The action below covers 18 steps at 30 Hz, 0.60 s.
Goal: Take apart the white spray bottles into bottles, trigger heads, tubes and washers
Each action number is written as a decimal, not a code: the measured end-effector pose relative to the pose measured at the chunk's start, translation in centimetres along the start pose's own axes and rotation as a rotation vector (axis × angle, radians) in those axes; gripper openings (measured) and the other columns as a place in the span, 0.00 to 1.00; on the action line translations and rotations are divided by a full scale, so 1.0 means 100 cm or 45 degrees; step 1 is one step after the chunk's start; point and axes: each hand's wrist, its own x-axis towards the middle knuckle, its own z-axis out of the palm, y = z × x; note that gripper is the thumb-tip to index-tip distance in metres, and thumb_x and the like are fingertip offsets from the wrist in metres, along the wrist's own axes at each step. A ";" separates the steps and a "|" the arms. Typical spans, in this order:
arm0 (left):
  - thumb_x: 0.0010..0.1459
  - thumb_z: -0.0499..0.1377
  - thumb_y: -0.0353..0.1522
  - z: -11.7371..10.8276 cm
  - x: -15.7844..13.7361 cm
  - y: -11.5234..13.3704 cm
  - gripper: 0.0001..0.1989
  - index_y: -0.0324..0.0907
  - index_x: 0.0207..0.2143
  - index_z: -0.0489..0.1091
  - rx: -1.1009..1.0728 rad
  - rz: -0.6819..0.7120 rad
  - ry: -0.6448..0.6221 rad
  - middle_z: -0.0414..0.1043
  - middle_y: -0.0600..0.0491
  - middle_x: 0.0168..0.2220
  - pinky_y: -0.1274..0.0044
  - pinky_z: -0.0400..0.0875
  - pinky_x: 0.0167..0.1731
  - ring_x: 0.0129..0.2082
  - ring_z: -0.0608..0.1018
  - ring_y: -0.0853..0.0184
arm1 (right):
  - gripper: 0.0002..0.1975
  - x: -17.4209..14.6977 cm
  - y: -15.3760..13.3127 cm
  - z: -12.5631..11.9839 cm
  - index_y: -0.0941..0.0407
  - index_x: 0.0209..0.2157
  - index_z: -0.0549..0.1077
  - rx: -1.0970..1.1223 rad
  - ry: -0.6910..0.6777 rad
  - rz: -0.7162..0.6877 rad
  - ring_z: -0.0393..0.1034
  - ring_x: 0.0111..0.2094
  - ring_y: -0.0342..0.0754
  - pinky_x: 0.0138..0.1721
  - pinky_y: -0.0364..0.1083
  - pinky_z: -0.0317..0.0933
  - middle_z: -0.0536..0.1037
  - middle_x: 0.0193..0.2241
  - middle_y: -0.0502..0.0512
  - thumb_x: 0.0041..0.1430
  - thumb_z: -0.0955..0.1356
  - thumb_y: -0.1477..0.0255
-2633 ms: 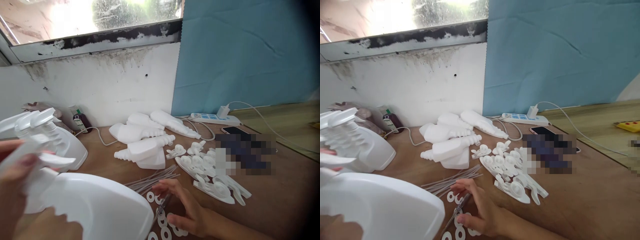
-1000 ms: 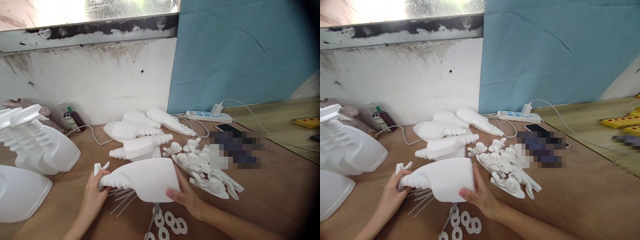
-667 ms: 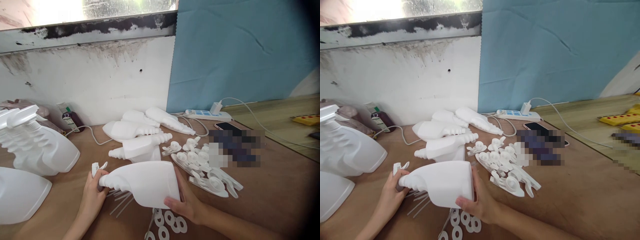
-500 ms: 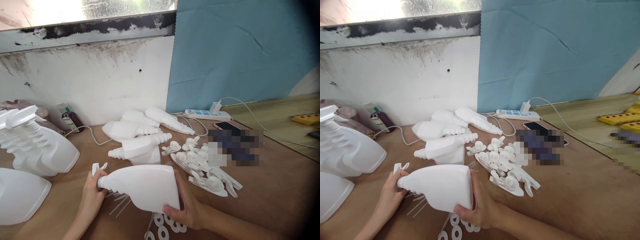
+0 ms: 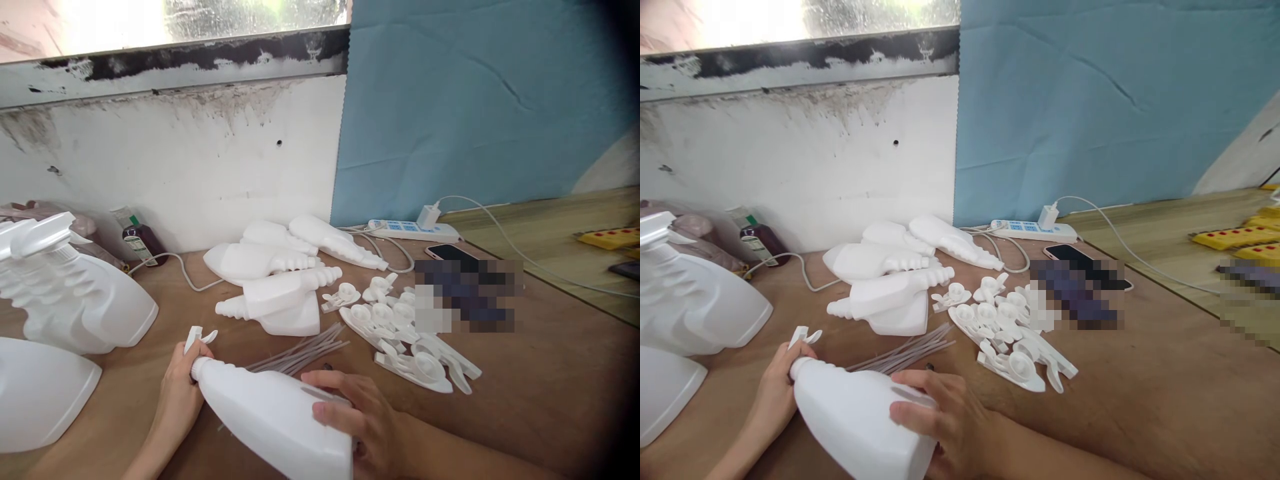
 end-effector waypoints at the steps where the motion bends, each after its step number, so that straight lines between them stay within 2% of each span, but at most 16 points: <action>1: 0.44 0.52 0.31 0.000 0.000 0.001 0.03 0.43 0.25 0.61 -0.003 -0.007 0.018 0.59 0.54 0.30 0.79 0.62 0.27 0.27 0.67 0.67 | 0.29 0.001 0.000 -0.001 0.45 0.51 0.58 -0.022 -0.002 -0.037 0.66 0.45 0.53 0.40 0.50 0.62 0.62 0.53 0.55 0.46 0.67 0.72; 3: 0.44 0.52 0.31 0.000 0.000 0.004 0.02 0.42 0.25 0.62 -0.004 -0.008 0.033 0.59 0.54 0.30 0.79 0.62 0.26 0.27 0.67 0.67 | 0.29 0.002 0.000 -0.002 0.42 0.50 0.59 -0.051 0.007 -0.101 0.62 0.49 0.54 0.44 0.52 0.61 0.59 0.55 0.54 0.46 0.67 0.76; 5: 0.44 0.53 0.32 -0.001 -0.001 0.007 0.03 0.42 0.24 0.62 -0.016 0.008 0.032 0.59 0.54 0.30 0.79 0.62 0.26 0.27 0.67 0.67 | 0.26 0.001 -0.001 -0.003 0.41 0.48 0.61 -0.047 0.050 -0.078 0.60 0.50 0.55 0.46 0.54 0.59 0.61 0.53 0.53 0.47 0.68 0.75; 8: 0.44 0.52 0.31 0.000 -0.003 0.010 0.02 0.42 0.24 0.62 -0.041 0.027 0.048 0.60 0.54 0.30 0.79 0.63 0.26 0.28 0.68 0.67 | 0.25 -0.002 -0.004 -0.002 0.42 0.49 0.62 0.024 0.174 0.230 0.59 0.51 0.57 0.48 0.56 0.59 0.62 0.52 0.55 0.48 0.68 0.71; 10: 0.42 0.52 0.29 0.000 -0.005 0.008 0.04 0.43 0.25 0.63 -0.044 0.009 0.081 0.60 0.54 0.31 0.79 0.63 0.27 0.28 0.68 0.67 | 0.25 -0.002 -0.005 -0.002 0.43 0.48 0.63 0.066 0.201 0.338 0.57 0.53 0.58 0.48 0.56 0.59 0.56 0.55 0.53 0.48 0.69 0.71; 12: 0.41 0.52 0.29 0.001 -0.005 0.005 0.05 0.43 0.25 0.63 -0.047 -0.026 0.142 0.60 0.54 0.31 0.79 0.62 0.27 0.28 0.68 0.67 | 0.26 0.002 -0.004 -0.004 0.41 0.47 0.64 0.044 0.163 0.221 0.52 0.55 0.59 0.48 0.56 0.58 0.47 0.59 0.48 0.47 0.67 0.77; 14: 0.41 0.54 0.30 0.000 -0.004 0.002 0.05 0.43 0.26 0.64 -0.057 -0.064 0.227 0.59 0.54 0.30 0.78 0.62 0.27 0.29 0.68 0.66 | 0.31 0.007 -0.004 -0.007 0.41 0.49 0.61 0.002 0.104 0.066 0.46 0.58 0.60 0.49 0.56 0.56 0.39 0.60 0.45 0.44 0.65 0.82; 16: 0.42 0.56 0.35 0.000 -0.003 0.001 0.07 0.43 0.26 0.65 -0.080 -0.081 0.312 0.59 0.54 0.30 0.78 0.62 0.27 0.29 0.68 0.65 | 0.36 0.011 -0.004 -0.009 0.43 0.52 0.56 -0.016 0.046 -0.026 0.41 0.59 0.62 0.49 0.57 0.55 0.33 0.61 0.48 0.41 0.63 0.84; 18: 0.43 0.58 0.40 -0.001 -0.003 0.002 0.11 0.43 0.26 0.65 -0.117 -0.071 0.388 0.58 0.54 0.30 0.76 0.62 0.29 0.30 0.68 0.65 | 0.37 0.012 -0.005 -0.012 0.46 0.52 0.57 0.008 -0.018 -0.088 0.40 0.59 0.64 0.50 0.58 0.53 0.31 0.61 0.51 0.37 0.64 0.82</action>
